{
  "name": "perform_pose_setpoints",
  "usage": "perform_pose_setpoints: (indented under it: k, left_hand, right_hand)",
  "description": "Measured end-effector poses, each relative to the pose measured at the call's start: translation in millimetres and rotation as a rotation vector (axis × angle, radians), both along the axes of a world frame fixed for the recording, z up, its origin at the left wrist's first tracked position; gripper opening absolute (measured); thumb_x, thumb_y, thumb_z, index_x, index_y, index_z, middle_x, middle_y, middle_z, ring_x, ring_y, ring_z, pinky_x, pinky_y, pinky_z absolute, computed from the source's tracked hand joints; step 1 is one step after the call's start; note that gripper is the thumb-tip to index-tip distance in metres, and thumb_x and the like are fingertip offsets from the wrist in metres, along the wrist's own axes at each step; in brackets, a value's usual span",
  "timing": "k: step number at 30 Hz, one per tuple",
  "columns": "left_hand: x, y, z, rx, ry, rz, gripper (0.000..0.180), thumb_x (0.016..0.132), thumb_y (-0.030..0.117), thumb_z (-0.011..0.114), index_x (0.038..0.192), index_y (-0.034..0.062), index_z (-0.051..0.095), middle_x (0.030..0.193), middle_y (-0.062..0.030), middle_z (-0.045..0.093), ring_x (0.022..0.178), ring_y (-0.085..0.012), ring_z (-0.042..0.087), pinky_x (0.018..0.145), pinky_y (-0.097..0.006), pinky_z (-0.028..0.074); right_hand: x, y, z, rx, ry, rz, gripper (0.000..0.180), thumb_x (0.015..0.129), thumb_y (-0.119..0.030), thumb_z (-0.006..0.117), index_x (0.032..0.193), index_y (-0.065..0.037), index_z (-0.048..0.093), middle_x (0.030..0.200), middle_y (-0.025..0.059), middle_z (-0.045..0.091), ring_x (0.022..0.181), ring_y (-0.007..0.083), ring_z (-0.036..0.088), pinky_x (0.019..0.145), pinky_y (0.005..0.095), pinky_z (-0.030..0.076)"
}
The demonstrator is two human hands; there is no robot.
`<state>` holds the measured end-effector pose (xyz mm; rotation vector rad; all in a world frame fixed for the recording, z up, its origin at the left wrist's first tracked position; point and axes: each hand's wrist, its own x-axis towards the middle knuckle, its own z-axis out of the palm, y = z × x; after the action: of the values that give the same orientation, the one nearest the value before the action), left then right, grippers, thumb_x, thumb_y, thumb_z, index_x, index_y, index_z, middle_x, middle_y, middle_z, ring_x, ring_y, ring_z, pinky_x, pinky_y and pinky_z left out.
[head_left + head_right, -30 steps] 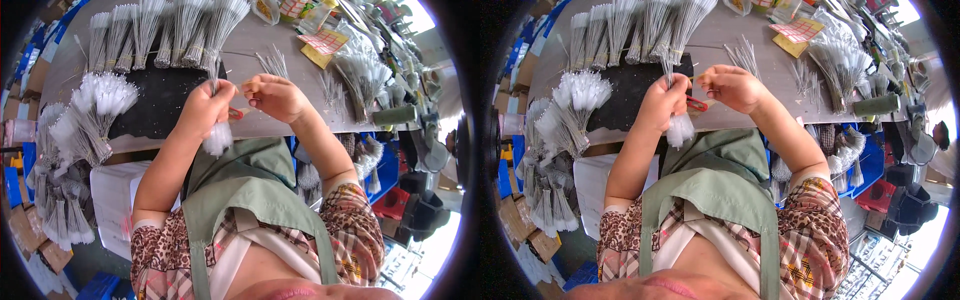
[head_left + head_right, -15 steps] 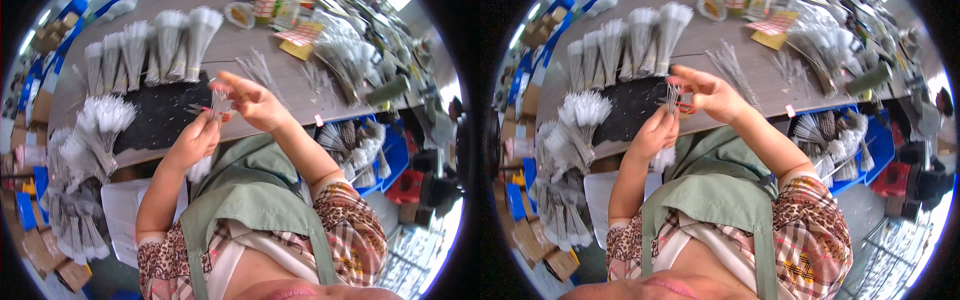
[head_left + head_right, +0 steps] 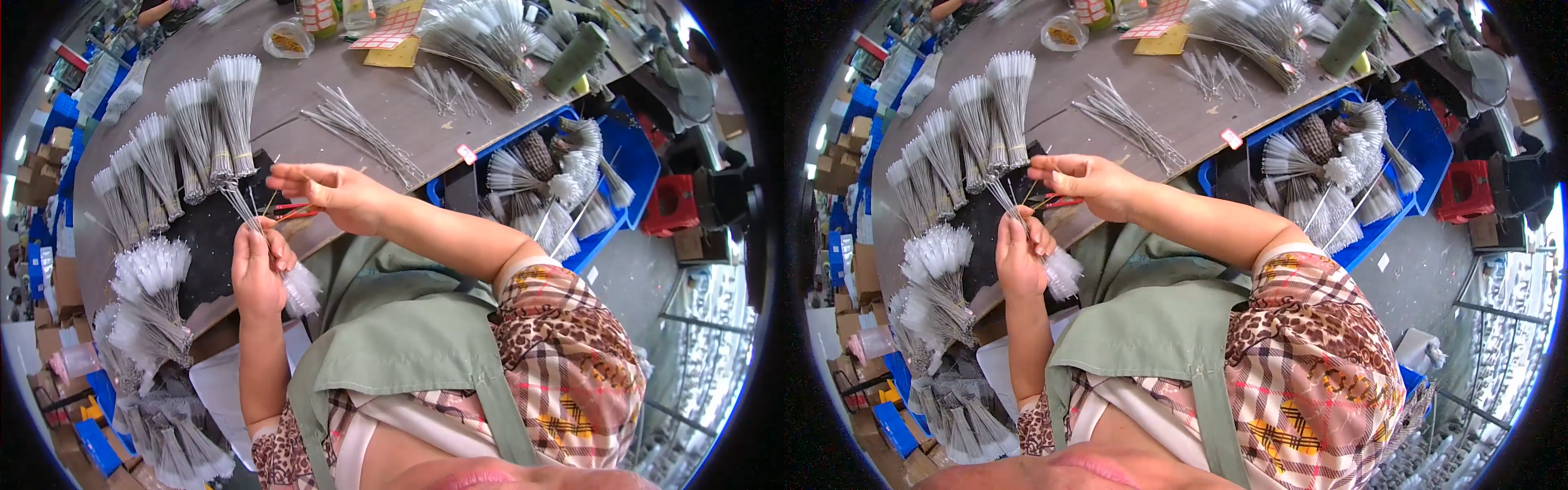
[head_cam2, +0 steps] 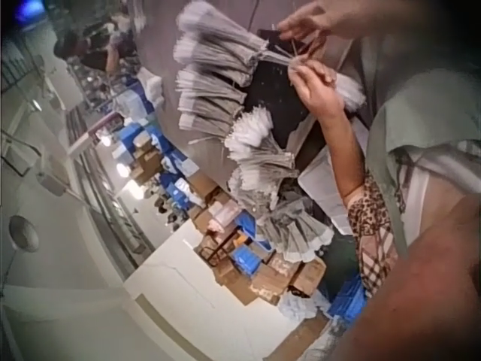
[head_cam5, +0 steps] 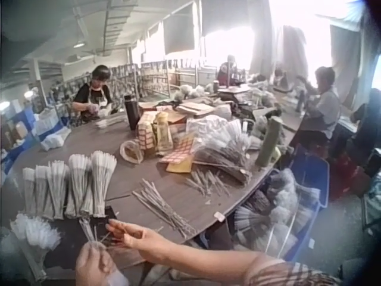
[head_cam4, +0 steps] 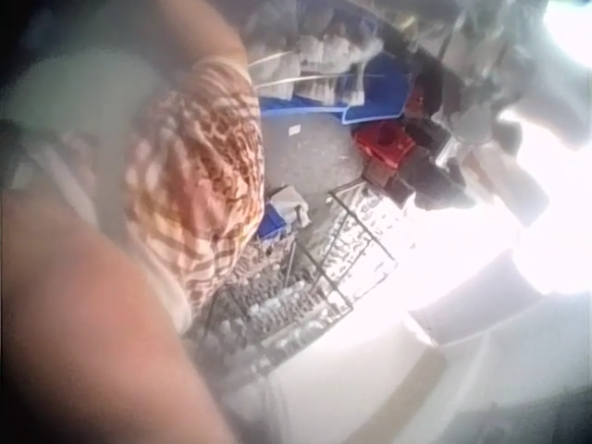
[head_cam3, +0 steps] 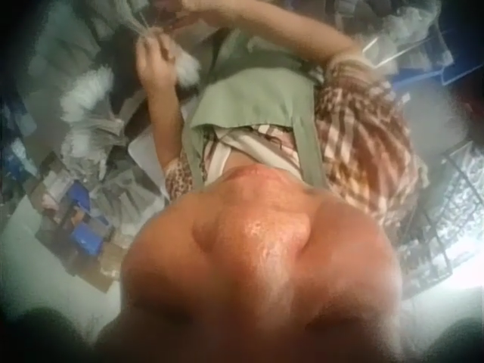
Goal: The person assembles bundles of bristles onto wire rods, securing them with rubber bands using pliers, then organizes the finished bundles in a plastic tray.
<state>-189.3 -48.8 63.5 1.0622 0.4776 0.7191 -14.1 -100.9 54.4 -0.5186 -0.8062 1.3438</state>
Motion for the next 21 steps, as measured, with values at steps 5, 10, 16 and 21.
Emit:
perform_pose_setpoints:
  k: [5,10,16,21]
  left_hand:
    - [-17,10,-9,1.073,0.743,-0.202,0.018,0.090,0.013,0.045,0.096,0.0001,0.056,0.072,-0.0095,0.056,0.066,-0.0162,0.056,0.058,-0.032,0.044]
    - [1,5,-21,0.161,0.249,-0.061,0.025,0.094,0.017,0.043,0.113,0.0031,0.051,0.089,-0.0066,0.060,0.076,-0.0178,0.060,0.065,-0.030,0.046]
    - [1,8,-23,0.098,0.022,-0.015,0.019,0.095,0.016,0.040,0.102,0.0027,0.052,0.076,-0.0023,0.053,0.064,-0.0088,0.048,0.058,-0.023,0.041]
    - [4,1,-5,1.263,0.788,-0.087,0.019,0.088,0.011,0.050,0.105,0.0038,0.054,0.077,-0.0115,0.055,0.072,-0.0222,0.057,0.068,-0.030,0.046]
  right_hand:
    - [14,-3,10,0.047,-0.524,-0.012,0.068,0.073,-0.042,0.070,0.126,-0.004,0.050,0.120,0.0067,0.056,0.118,0.0190,0.042,0.099,0.0391,0.030]
    - [-15,-20,18,0.758,-1.249,-0.351,0.030,0.072,-0.037,0.069,0.092,-0.015,0.067,0.096,-0.0044,0.063,0.102,0.0200,0.052,0.088,0.0407,0.031]
    - [5,-1,0,0.048,-0.001,-0.136,0.055,0.081,-0.023,0.067,0.127,0.001,0.046,0.126,0.0112,0.051,0.121,0.0168,0.042,0.093,0.0308,0.040]
    - [24,-6,12,-0.081,-0.464,-0.035,0.050,0.080,-0.034,0.065,0.120,-0.005,0.055,0.122,0.0067,0.055,0.119,0.0177,0.044,0.099,0.0360,0.032]
